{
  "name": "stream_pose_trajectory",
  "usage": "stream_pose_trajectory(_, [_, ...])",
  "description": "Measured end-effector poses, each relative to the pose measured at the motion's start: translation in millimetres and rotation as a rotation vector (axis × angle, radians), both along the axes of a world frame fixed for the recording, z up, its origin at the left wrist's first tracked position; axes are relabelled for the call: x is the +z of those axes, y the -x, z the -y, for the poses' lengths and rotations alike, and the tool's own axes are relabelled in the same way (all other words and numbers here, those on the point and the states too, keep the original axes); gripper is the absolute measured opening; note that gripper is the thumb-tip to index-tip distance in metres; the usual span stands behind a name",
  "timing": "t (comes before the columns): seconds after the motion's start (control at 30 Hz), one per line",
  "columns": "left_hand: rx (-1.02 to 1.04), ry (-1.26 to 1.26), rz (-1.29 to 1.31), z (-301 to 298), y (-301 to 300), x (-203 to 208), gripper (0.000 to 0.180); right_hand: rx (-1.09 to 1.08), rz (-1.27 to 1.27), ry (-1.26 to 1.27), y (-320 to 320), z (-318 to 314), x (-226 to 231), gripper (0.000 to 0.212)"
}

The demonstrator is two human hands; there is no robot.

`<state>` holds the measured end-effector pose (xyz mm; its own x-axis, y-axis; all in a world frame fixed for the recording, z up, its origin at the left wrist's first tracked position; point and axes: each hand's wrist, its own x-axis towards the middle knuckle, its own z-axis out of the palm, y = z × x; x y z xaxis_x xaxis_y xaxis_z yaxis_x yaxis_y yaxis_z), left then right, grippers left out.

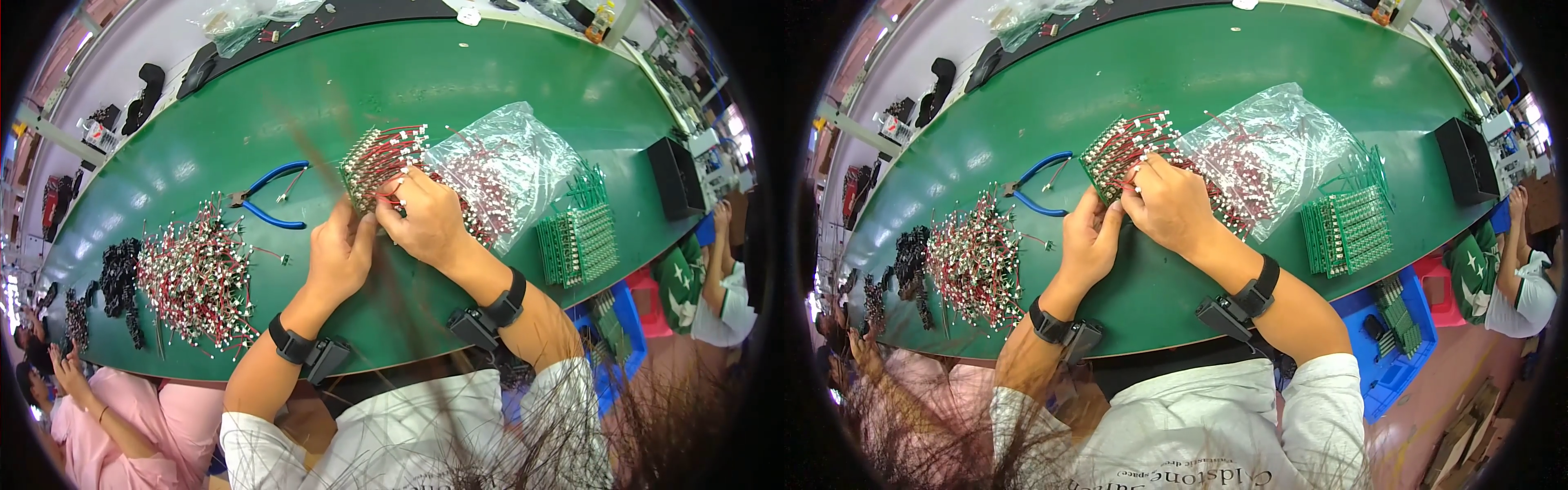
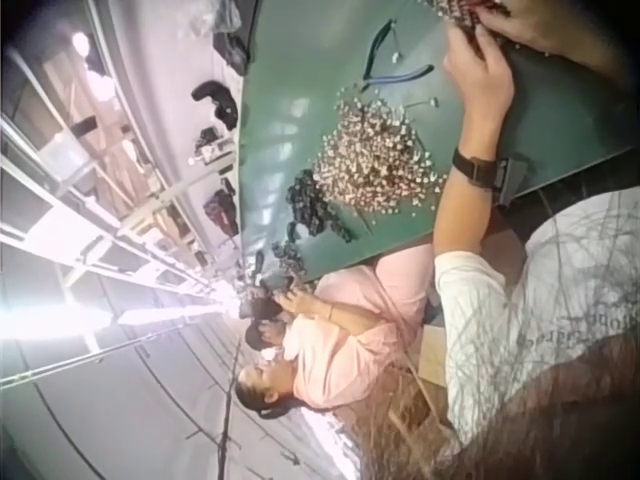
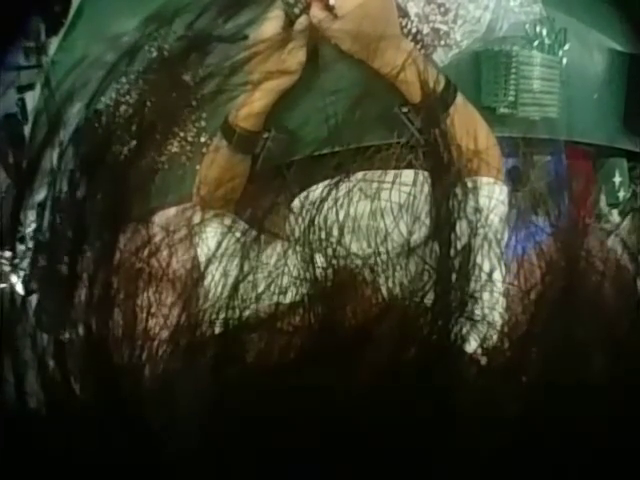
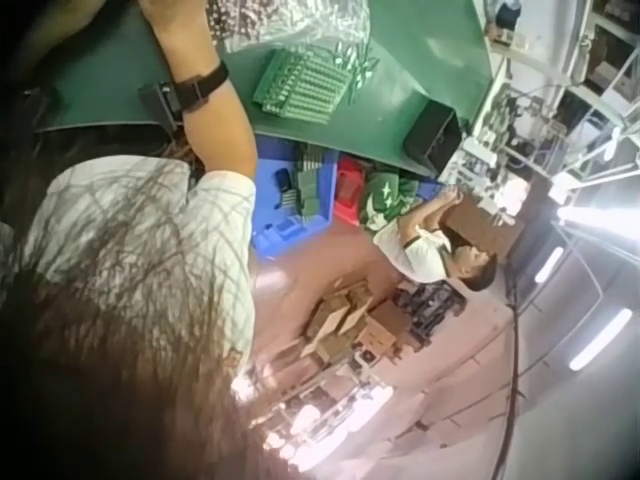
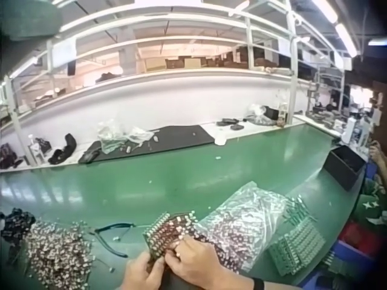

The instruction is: Picking up small red and white components and inserting them into slots on green circuit board frames at a factory workbench.

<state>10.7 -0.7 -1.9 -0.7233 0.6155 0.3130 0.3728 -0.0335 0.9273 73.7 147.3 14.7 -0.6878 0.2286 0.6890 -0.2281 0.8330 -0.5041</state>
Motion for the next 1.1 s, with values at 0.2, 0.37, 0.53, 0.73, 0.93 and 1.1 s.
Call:
stream_pose_trajectory(0.2, [0.015,0.074,-0.058,3.3,3.6,-1.2,0.036,-0.021,-0.013,-0.06,-0.6,3.1,5.8,0.017])
stream_pose_trajectory(0.37, [0.047,-0.027,-0.039,-0.2,1.0,-4.7,0.035,-0.034,-0.007,-0.035,1.0,3.1,1.9,0.018])
stream_pose_trajectory(0.53, [0.027,-0.073,-0.028,-1.6,1.6,-9.0,0.036,-0.033,0.011,-0.015,-0.4,3.7,3.9,0.018])
stream_pose_trajectory(0.73, [0.057,-0.019,-0.076,-0.1,2.9,-9.7,0.038,-0.024,-0.002,-0.013,-0.9,3.5,2.8,0.016])
stream_pose_trajectory(0.93, [0.054,0.019,-0.072,0.9,3.5,-6.5,0.04,-0.029,0.023,-0.004,0.0,2.7,-0.2,0.016])
stream_pose_trajectory(1.1, [0.064,0.004,-0.098,1.5,3.7,-5.9,0.04,-0.043,0.029,-0.027,-0.5,2.2,-1.0,0.013])
